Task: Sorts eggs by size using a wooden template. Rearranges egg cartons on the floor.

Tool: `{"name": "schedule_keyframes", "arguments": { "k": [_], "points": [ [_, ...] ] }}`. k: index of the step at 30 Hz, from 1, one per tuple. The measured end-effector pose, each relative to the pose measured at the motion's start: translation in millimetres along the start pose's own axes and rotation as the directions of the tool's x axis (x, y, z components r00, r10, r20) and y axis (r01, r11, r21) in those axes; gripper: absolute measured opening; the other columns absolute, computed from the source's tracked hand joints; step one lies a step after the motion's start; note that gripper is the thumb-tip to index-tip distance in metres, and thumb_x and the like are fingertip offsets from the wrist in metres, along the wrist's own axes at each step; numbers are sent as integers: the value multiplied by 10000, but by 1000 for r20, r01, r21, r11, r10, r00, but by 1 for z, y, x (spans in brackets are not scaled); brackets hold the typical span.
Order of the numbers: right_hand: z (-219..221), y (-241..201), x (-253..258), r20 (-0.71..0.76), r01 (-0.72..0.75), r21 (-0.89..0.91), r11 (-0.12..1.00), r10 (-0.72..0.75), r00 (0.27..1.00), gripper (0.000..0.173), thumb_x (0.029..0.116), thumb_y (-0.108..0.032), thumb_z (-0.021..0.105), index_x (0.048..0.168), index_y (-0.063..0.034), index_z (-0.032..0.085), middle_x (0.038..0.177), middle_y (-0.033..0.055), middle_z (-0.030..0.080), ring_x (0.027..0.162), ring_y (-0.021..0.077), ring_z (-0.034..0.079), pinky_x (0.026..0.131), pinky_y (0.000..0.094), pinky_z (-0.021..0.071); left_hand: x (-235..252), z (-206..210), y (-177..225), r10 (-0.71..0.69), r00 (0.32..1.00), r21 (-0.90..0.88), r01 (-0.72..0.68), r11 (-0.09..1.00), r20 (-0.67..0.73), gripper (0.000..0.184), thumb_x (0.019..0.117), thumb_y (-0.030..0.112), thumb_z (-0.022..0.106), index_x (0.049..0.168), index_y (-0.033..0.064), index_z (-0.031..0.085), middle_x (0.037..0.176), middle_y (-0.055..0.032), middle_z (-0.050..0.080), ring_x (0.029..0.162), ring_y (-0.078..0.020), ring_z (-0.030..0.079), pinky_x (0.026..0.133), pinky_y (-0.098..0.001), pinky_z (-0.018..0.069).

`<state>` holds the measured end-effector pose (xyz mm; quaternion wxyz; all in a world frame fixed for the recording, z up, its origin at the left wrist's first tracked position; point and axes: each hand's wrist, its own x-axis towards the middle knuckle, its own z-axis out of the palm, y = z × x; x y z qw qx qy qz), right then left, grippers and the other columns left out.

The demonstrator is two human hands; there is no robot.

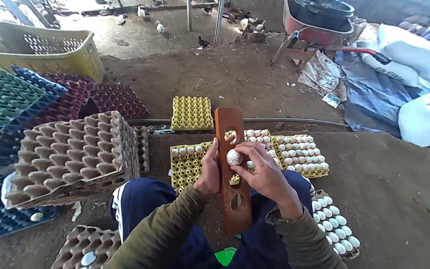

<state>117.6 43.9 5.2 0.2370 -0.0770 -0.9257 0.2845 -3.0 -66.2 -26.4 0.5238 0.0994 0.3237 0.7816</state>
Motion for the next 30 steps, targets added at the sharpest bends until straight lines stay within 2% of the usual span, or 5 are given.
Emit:
{"name": "schedule_keyframes", "arguments": {
  "k": [7,16,20,24,30],
  "points": [
    [-14,2,-11,-97,62,282,957,-36,995,408,848,-207,818,1171,-4,672,1189,112,679,1069,149,687,897,316,620,4,7,-1,40,971,-28,-48,998,-238,768,1059,576,40,1229,103,622,941,-109,730,840,-199,721,704,-361,611],
    [-4,-7,-15,130,21,21,1000,-24,991,391,884,-230,770,1203,-25,679,1212,139,689,1143,227,651,967,311,549,11,4,2,100,971,-26,-108,994,-217,836,1033,605,-27,1344,102,563,1017,-154,722,892,-260,724,769,-403,612],
    [-1,-2,-22,-1,-75,258,963,78,997,431,914,-210,737,1252,40,643,1198,139,691,1087,154,684,939,290,585,12,3,1,98,971,-37,-109,993,-220,871,1021,624,-43,1342,88,563,1049,-195,719,932,-311,722,787,-442,609],
    [-14,1,-30,99,-232,817,528,269,958,326,1024,-173,567,1291,15,566,1094,70,702,960,135,700,878,334,600,13,0,7,153,963,13,-154,988,-223,860,1025,608,-40,1327,89,576,1066,-181,721,934,-301,721,769,-445,612],
    [-22,8,-46,264,-268,963,-4,181,947,346,1087,-316,477,1264,-64,636,1050,153,728,834,180,734,742,285,620,14,-5,18,216,960,5,-218,976,-177,912,997,635,-86,1274,90,591,1119,-205,716,981,-336,723,762,-466,619]
  ]
}}
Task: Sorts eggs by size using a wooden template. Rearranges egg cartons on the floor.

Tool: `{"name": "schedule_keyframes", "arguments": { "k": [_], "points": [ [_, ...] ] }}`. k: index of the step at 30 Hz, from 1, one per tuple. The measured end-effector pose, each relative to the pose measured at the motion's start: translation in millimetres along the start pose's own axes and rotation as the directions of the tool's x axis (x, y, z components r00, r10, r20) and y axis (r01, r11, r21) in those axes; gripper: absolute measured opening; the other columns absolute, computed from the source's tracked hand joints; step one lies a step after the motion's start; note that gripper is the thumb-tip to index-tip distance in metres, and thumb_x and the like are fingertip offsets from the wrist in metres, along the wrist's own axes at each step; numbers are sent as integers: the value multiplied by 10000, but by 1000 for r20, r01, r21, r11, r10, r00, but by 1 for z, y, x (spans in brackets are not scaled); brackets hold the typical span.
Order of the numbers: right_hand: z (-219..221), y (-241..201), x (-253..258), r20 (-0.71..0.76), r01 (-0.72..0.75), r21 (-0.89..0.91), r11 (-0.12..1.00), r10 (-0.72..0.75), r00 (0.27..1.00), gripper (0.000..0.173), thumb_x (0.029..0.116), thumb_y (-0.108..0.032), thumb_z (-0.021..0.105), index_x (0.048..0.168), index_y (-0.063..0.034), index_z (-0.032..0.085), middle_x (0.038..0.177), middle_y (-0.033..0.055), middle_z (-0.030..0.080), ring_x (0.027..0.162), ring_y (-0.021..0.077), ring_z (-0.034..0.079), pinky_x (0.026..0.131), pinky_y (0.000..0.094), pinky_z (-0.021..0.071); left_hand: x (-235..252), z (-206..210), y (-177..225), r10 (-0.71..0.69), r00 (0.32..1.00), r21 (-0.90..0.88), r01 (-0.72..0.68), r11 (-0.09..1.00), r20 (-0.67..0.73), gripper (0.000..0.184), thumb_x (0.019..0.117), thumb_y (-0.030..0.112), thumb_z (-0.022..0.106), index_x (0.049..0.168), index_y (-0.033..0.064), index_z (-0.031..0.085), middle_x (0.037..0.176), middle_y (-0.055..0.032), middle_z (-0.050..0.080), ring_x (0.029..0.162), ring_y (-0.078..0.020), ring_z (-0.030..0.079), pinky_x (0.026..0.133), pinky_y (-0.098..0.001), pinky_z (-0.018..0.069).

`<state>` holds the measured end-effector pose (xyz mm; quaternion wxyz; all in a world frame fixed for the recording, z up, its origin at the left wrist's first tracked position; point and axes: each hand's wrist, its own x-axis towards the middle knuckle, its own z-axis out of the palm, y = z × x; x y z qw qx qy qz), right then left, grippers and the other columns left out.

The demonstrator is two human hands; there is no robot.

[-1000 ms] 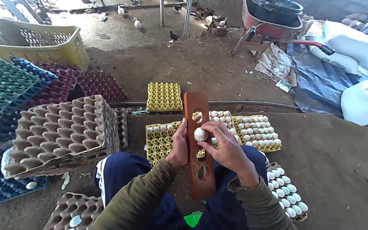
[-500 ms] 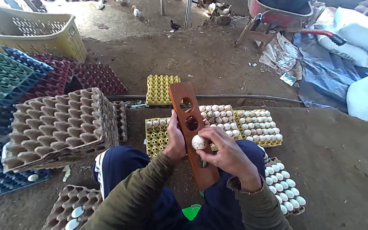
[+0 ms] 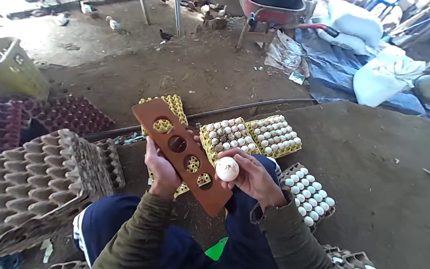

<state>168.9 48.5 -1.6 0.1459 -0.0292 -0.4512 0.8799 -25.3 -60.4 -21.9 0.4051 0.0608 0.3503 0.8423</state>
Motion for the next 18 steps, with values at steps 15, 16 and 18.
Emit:
{"name": "schedule_keyframes", "arguments": {
  "k": [15,16,18],
  "points": [
    [-109,-20,-134,-685,207,-227,952,-307,661,431,1094,-437,278,1177,-175,610,929,29,700,730,99,665,632,221,568,37,-91,47,35,908,167,-114,979,418,455,1085,348,329,1395,60,495,1371,-75,579,1292,-197,559,1081,-340,486],
    [-132,-19,-156,-791,128,-271,954,-297,535,431,1104,-451,259,1199,-176,576,920,20,694,713,92,660,615,216,562,30,-77,48,74,954,238,-148,960,292,315,1074,213,412,1261,37,594,1240,-58,665,1166,-146,643,987,-263,545],
    [-176,-5,-204,-938,-155,-286,946,-243,248,457,1083,-543,343,1289,-202,566,934,7,685,697,84,636,620,239,540,6,-49,47,203,960,584,-278,763,192,122,919,21,617,1019,31,686,957,64,698,884,39,639,835,-103,500]
  ]
}}
